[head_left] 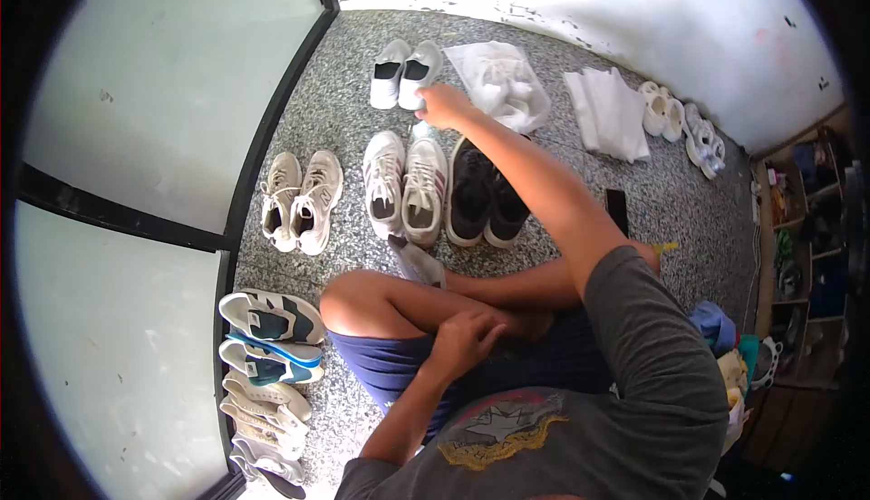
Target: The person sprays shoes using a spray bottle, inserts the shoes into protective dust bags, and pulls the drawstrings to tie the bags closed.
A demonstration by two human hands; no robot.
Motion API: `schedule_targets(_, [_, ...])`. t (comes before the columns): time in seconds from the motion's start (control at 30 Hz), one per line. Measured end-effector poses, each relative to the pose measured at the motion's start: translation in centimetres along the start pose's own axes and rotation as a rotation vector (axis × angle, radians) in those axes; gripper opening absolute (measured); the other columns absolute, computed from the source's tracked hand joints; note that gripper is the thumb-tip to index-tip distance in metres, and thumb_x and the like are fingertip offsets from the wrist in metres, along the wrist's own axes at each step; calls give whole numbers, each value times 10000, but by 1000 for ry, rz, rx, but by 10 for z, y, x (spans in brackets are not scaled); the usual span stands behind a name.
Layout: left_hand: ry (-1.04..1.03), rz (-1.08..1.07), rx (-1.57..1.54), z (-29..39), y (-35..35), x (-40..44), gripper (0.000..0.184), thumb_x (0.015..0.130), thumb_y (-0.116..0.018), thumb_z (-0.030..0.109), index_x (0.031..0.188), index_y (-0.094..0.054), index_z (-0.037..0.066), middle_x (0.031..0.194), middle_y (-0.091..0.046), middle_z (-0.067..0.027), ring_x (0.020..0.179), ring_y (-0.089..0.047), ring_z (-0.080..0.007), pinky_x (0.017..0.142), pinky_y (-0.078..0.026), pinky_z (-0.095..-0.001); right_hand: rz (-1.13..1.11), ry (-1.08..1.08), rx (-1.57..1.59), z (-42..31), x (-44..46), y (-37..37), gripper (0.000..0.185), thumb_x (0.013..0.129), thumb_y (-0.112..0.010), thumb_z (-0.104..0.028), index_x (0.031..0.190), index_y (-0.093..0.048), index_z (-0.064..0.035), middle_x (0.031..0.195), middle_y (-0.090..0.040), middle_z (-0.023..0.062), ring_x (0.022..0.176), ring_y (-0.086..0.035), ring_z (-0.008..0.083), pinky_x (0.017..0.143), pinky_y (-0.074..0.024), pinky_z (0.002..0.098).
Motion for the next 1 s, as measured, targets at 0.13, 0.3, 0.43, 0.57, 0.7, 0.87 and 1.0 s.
schedule_targets(0.13, [-15, 16, -181, -4, 8, 15, 171, 888, -749, 225, 941, -732, 64, 891, -711, -155, 827, -687, -353, 700, -548, -432, 140, -111, -49, -30, 84, -23, 623, 863, -742, -461, 1378, -558, -162, 1259, -615, 213, 1247, -568, 381, 956, -520, 502])
schedule_targets(0.3, [-23, -43, -236, -16, 12, 26, 176, 882, -754, 215, 952, -727, 55, 905, -711, -144, 839, -687, -343, 713, -548, -424, -38, -191, -68, -23, 141, -65, 743, 845, -718, -586, 1418, -524, -155, 1304, -616, 209, 1222, -594, 369, 940, -531, 481])
schedule_targets(0.43, [-16, -90, -263, -17, 11, 28, 206, 863, -772, 227, 950, -729, 45, 928, -712, -143, 844, -685, -349, 721, -549, -429, 18, -210, -30, 0, 126, -64, 733, 802, -711, -663, 1313, -624, -146, 1187, -687, 188, 1089, -676, 355, 875, -559, 472])
schedule_targets(0.57, [-16, -129, -253, -11, 13, 29, 228, 846, -790, 232, 954, -733, 40, 926, -714, -143, 843, -683, -352, 722, -551, -427, 115, -35, -122, 32, 84, -58, 615, 793, -761, -570, 1217, -668, -135, 1053, -700, 174, 1005, -686, 361, 845, -557, 478])
schedule_targets(0.7, [-11, -97, -205, -2, 10, 30, 264, 853, -781, 286, 902, -718, 35, 883, -701, -152, 817, -682, -362, 710, -546, -442, 136, -47, -118, 66, 47, -51, 576, 772, -816, -488, 1225, -675, -162, 1120, -692, 178, 1077, -672, 350, 886, -551, 491])
schedule_targets(0.87, [13, -187, -138, 6, -5, 32, 245, 842, -796, 271, 892, -727, 41, 877, -711, -161, 822, -693, -356, 714, -547, -435, 106, 186, 188, 83, -29, -7, 812, 780, -807, -499, 1440, -511, -129, 1385, -547, 231, 1305, -510, 399, 1075, -430, 478])
schedule_targets(1.0, [13, -162, 27, 4, -14, 28, 243, 842, -801, 257, 888, -726, 31, 845, -705, -160, 781, -692, -343, 694, -542, -418, 135, 263, 289, 115, -175, 58, 605, 869, -759, -452, 1343, -606, -109, 1403, -544, 216, 1292, -531, 392, 1076, -426, 457])
Point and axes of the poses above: each hand's wrist, its own x-axis towards the middle knuckle, its own y-axis out of the back of the hand, z = x × y, the point moved 1 cm from there along x, towards the middle knuckle
